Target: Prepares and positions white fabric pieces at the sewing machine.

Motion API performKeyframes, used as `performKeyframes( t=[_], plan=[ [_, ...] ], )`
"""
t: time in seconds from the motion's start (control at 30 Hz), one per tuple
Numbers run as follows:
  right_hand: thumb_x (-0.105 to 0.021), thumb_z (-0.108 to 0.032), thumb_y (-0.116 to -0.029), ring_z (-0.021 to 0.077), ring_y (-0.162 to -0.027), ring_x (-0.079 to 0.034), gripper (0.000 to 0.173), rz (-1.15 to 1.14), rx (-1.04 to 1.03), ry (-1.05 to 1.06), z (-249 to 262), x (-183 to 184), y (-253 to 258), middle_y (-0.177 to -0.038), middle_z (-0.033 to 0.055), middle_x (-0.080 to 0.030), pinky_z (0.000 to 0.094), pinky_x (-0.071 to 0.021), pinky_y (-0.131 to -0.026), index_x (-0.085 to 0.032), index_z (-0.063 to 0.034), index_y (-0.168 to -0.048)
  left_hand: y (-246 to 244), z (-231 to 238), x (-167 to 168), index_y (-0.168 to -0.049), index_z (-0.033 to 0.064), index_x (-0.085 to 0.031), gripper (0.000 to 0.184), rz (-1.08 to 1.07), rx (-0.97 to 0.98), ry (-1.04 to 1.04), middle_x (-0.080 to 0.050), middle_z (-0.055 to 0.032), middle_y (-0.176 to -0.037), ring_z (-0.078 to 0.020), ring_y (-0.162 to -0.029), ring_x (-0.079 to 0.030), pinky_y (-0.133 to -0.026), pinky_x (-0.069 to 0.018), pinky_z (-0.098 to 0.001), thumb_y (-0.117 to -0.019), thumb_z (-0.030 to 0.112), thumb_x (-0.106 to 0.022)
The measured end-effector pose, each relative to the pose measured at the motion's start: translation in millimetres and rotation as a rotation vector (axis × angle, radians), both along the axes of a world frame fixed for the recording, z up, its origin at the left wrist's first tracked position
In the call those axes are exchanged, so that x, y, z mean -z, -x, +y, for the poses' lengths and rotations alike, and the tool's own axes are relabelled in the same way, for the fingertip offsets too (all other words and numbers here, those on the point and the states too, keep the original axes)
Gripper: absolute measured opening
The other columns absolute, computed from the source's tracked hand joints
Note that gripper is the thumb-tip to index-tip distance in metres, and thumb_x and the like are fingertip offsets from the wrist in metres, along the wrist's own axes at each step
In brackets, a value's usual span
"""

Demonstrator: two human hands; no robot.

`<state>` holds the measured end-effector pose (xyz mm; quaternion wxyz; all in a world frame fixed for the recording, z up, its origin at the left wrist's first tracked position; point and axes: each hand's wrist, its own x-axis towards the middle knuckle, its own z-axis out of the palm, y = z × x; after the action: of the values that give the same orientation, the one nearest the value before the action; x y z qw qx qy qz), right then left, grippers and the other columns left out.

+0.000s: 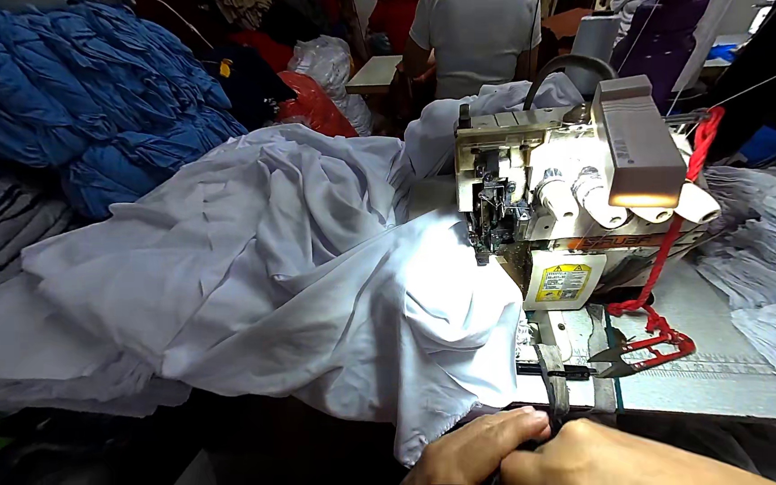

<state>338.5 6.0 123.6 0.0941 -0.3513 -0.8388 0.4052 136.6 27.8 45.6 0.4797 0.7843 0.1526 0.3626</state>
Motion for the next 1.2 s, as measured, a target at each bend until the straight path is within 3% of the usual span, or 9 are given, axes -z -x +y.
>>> performKeyframes(
  t=[0.13,0.27,0.37,0.47,0.53,0.63,0.93,1.07,1.2],
  plan=[
    [-0.048,-0.009,-0.1047,0.0246,-0.064,-0.061,0.024,0.045,0.09,0.067,4.8,-9.3,-14.0,-0.073,0.0166,-0.062,0.0393,-0.048,-0.059,-0.067,0.0059,-0.1,-6.0,-1.1,-0.7,-0.128,-0.0181,-0.058,0.087,-0.003,-0.052,0.038,-0.07,-0.0272,-0.116,-0.0139,-0.113,-0.067,-0.104,-0.0478,-0.0265,-0.1042,0.06,-0.03],
    [-0.048,-0.011,-0.1053,0.018,-0.065,-0.065,0.025,0.13,0.182,0.065,3.0,-1.3,-27.5,-0.076,0.0151,-0.067,0.0328,-0.0521,-0.061,-0.066,0.0064,-0.103,-1.7,-0.5,-6.0,-0.123,-0.0167,-0.063,0.059,0.012,-0.037,0.161,-0.073,-0.0221,-0.108,-0.0084,-0.101,-0.07,-0.094,-0.0531,-0.0233,-0.101,0.038,-0.06],
    [-0.049,-0.012,-0.1055,0.0179,-0.063,-0.064,0.025,0.138,0.206,0.06,-1.3,0.8,-28.6,-0.074,0.0153,-0.066,0.0322,-0.0498,-0.06,-0.066,0.0071,-0.102,0.0,1.0,-12.4,-0.103,-0.0128,-0.07,0.029,0.074,-0.082,0.16,-0.073,-0.016,-0.09,-0.0037,-0.084,-0.067,-0.08,-0.052,-0.0176,-0.0979,0.015,-0.066],
    [-0.053,-0.013,-0.1046,0.0198,-0.064,-0.065,0.024,0.124,0.219,0.026,-5.2,5.8,-29.8,-0.076,0.0165,-0.067,0.033,-0.0507,-0.06,-0.066,0.0065,-0.102,3.3,4.4,-17.7,-0.086,-0.011,-0.072,0.023,0.141,-0.097,0.026,-0.066,-0.0161,-0.073,-0.0096,-0.072,-0.059,-0.069,-0.0453,-0.0182,-0.0951,0.009,-0.067],
    [-0.055,-0.013,-0.1036,0.0213,-0.066,-0.065,0.023,0.101,0.23,-0.004,-6.8,10.1,-35.5,-0.079,0.0171,-0.068,0.0341,-0.051,-0.061,-0.068,0.006,-0.103,7.5,8.4,-17.9,-0.084,-0.0086,-0.073,0.024,0.164,-0.117,-0.03,-0.065,-0.0164,-0.078,-0.0113,-0.079,-0.058,-0.073,-0.0438,-0.0177,-0.0949,0.012,-0.068],
    [-0.055,-0.014,-0.104,0.021,-0.07,-0.069,0.025,0.081,0.271,0.01,-7.6,18.6,-49.6,-0.081,0.0163,-0.07,0.0352,-0.0544,-0.065,-0.07,0.0051,-0.102,16.9,17.4,-19.7,-0.085,-0.008,-0.072,0.024,0.179,-0.085,-0.041,-0.07,-0.0208,-0.103,-0.0115,-0.101,-0.065,-0.09,-0.0499,-0.0173,-0.0969,0.013,-0.067],
    [-0.058,-0.01,-0.1019,0.0111,-0.074,-0.067,0.021,0.29,0.424,0.054,-21.4,49.6,-60.1,-0.083,0.0137,-0.071,0.0266,-0.053,-0.07,-0.071,0.0062,-0.1,28.6,35.2,-35.2,-0.087,-0.0066,-0.069,0.025,0.276,-0.038,-0.154,-0.07,-0.016,-0.084,-0.0115,-0.087,-0.066,-0.08,-0.0507,-0.0183,-0.0999,0.015,-0.063],
    [-0.058,-0.006,-0.1002,0.0188,-0.074,-0.07,0.02,0.318,0.493,-0.041,-29.9,54.4,-46.4,-0.083,0.0193,-0.072,0.0319,-0.0553,-0.071,-0.07,0.0092,-0.097,30.1,42.3,-38.9,-0.088,-0.0075,-0.069,0.025,0.315,-0.033,-0.109,-0.068,-0.0164,-0.083,-0.0096,-0.083,-0.063,-0.076,-0.0482,-0.0174,-0.0989,0.015,-0.063],
    [-0.06,-0.003,-0.0997,0.0164,-0.079,-0.071,0.017,0.447,0.539,-0.137,-37.2,63.1,-31.2,-0.091,0.0207,-0.073,0.0289,-0.057,-0.077,-0.068,0.0108,-0.105,36.3,55.7,-45.1,-0.088,-0.0064,-0.069,0.027,0.315,0.018,-0.065,-0.068,-0.0124,-0.083,-0.0038,-0.082,-0.062,-0.074,-0.0476,-0.015,-0.0996,0.017,-0.063]
  ],
)
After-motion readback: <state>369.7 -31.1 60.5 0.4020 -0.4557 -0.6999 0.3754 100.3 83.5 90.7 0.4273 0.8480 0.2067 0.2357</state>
